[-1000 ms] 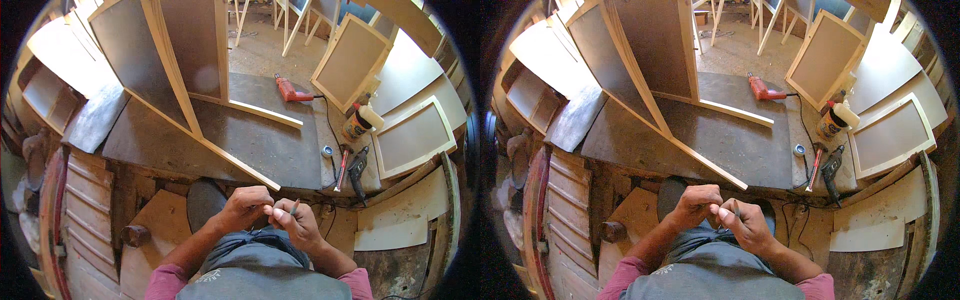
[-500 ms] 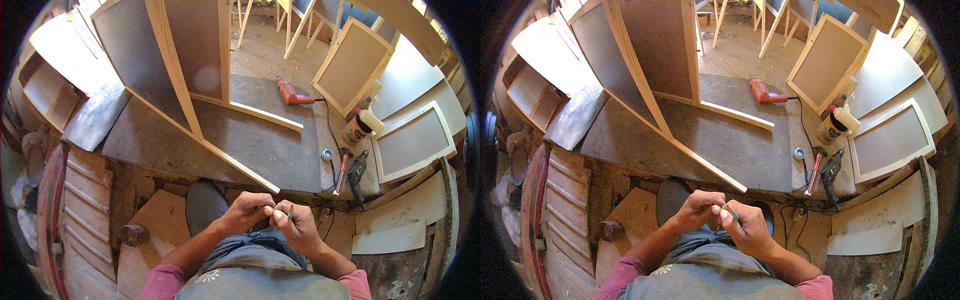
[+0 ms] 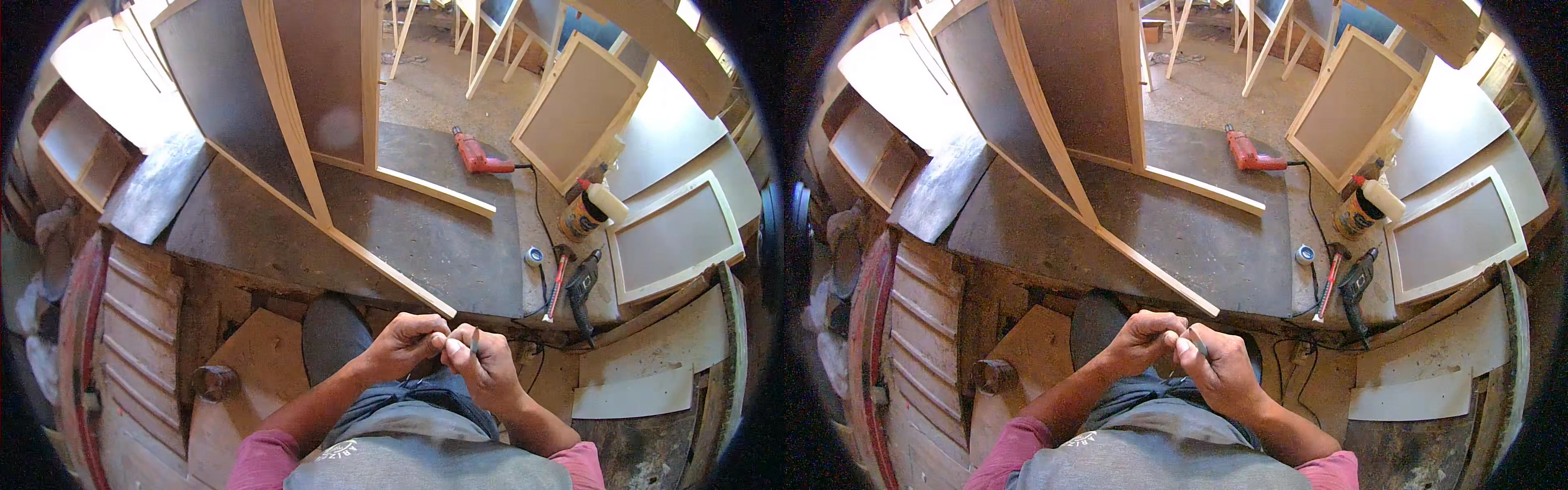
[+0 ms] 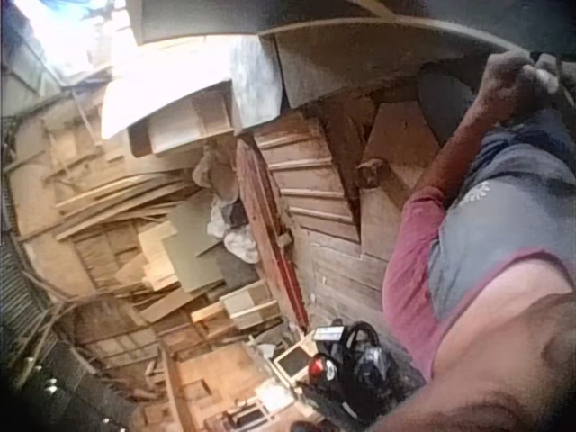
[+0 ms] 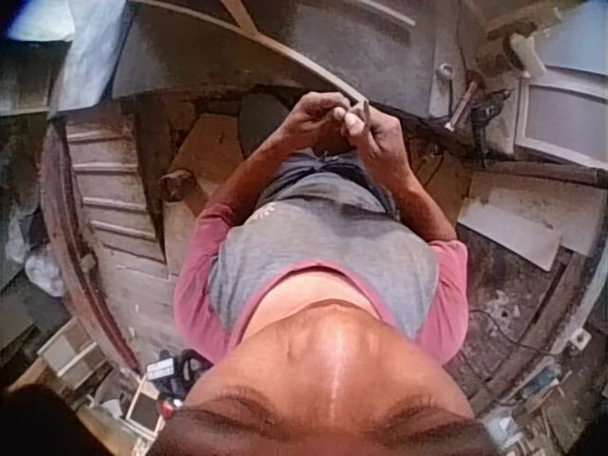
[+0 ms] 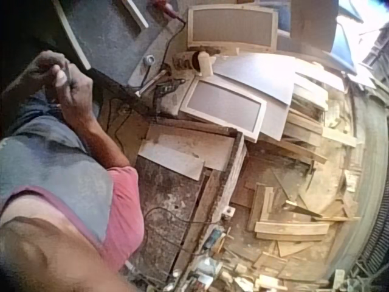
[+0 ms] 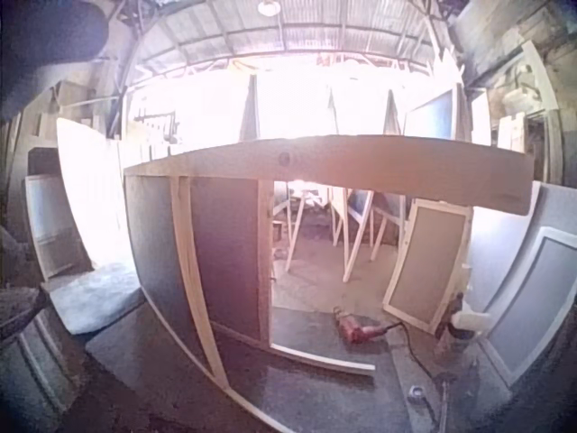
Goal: The person measures and marks a wooden frame using a measuring tape and a pencil, then drills holes into the wood using a power drill.
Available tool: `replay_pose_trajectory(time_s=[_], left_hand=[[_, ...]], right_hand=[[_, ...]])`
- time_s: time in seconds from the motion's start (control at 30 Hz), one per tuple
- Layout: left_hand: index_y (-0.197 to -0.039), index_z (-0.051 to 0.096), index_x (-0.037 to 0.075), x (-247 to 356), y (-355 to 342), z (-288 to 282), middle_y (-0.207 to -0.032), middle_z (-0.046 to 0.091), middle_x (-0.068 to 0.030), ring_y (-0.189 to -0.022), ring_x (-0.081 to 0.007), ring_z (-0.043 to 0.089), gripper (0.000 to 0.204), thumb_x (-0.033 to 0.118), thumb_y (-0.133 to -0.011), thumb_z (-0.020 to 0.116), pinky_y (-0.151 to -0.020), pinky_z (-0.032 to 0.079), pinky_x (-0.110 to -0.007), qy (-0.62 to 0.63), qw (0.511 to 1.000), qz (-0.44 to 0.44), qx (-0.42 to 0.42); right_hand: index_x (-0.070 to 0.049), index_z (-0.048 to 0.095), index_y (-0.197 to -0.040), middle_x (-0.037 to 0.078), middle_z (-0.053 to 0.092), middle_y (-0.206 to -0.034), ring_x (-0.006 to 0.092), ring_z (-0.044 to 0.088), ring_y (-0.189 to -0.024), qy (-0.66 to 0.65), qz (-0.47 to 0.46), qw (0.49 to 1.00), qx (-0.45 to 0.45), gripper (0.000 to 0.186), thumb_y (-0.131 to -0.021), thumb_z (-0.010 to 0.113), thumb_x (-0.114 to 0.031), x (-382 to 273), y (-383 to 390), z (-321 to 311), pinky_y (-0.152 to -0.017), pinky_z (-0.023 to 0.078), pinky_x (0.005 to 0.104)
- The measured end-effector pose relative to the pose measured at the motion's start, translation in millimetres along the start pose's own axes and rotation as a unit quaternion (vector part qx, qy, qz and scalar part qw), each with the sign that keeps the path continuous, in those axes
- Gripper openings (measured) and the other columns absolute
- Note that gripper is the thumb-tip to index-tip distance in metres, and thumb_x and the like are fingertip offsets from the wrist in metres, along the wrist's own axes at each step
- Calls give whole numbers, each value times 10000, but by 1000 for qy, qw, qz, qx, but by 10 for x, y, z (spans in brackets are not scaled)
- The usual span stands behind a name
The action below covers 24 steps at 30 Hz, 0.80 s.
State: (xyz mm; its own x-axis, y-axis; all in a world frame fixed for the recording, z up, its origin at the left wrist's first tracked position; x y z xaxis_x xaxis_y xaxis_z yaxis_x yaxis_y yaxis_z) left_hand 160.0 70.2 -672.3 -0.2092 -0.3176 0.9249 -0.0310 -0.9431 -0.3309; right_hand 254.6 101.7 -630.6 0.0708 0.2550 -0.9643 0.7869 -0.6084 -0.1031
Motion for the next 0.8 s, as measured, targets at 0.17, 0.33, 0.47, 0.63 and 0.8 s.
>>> replay_pose_trajectory(time_s=[0.17, 0.33, 0.47, 0.63, 0.8], left_hand=[[-850, 595, 14, 48, -61, -32, -693, 548, -20, -682, -102, 527, 329, 315, -963, 526, -633, 435, -262, -17, 1000, 13, 13], [-859, 585, 26, -16, -13, -137, -851, 544, 9, -837, -75, 487, 348, 363, -941, 560, -735, 422, -261, -47, 993, -83, 73], [-891, 593, 26, -158, 83, -158, -828, 538, 53, -804, -38, 459, 274, 291, -953, 563, -712, 402, -207, -10, 991, -102, 91], [-871, 596, 35, -143, 69, -176, -796, 517, 60, -788, -37, 444, 285, 306, -953, 563, -701, 384, -201, -12, 991, -101, 91], [-891, 595, 55, -118, 50, -161, -825, 539, 41, -804, -48, 464, 268, 317, -941, 578, -725, 393, -214, 14, 989, -117, 89]], right_hand=[[3, 558, -790, 72, 515, -651, 125, 464, -604, 27, 4, 1000, 6, 286, -945, 488, -226, 58, -75, -36, -573, 426, 299], [4, 616, -892, 119, 603, -731, 133, 579, -693, 94, -22, 993, 67, 169, -900, 606, -165, -56, -124, -184, -661, 481, 293], [-16, 673, -961, 97, 651, -781, 118, 606, -725, 28, -32, 995, 88, 182, -851, 691, -159, 12, -61, -200, -675, 488, 286], [-21, 686, -953, 110, 655, -815, 114, 591, -708, 52, -13, 998, 44, 160, -858, 681, -150, 112, -113, -206, -644, 468, 281], [-14, 679, -951, 110, 652, -825, 137, 600, -721, 68, -36, 996, 46, 153, -859, 673, -136, 50, -142, -216, -663, 476, 292]])
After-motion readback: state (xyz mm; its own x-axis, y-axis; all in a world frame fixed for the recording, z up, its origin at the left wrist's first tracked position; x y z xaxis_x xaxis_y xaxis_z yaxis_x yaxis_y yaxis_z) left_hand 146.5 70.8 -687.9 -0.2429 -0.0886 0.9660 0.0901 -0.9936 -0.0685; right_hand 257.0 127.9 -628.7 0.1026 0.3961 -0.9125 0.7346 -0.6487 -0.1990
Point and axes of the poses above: each hand's wrist, its own y-axis away from the middle knuckle, its own z-axis out of the palm, x = y × z, the point moved 8 cm from there along -y, towards the middle knuckle
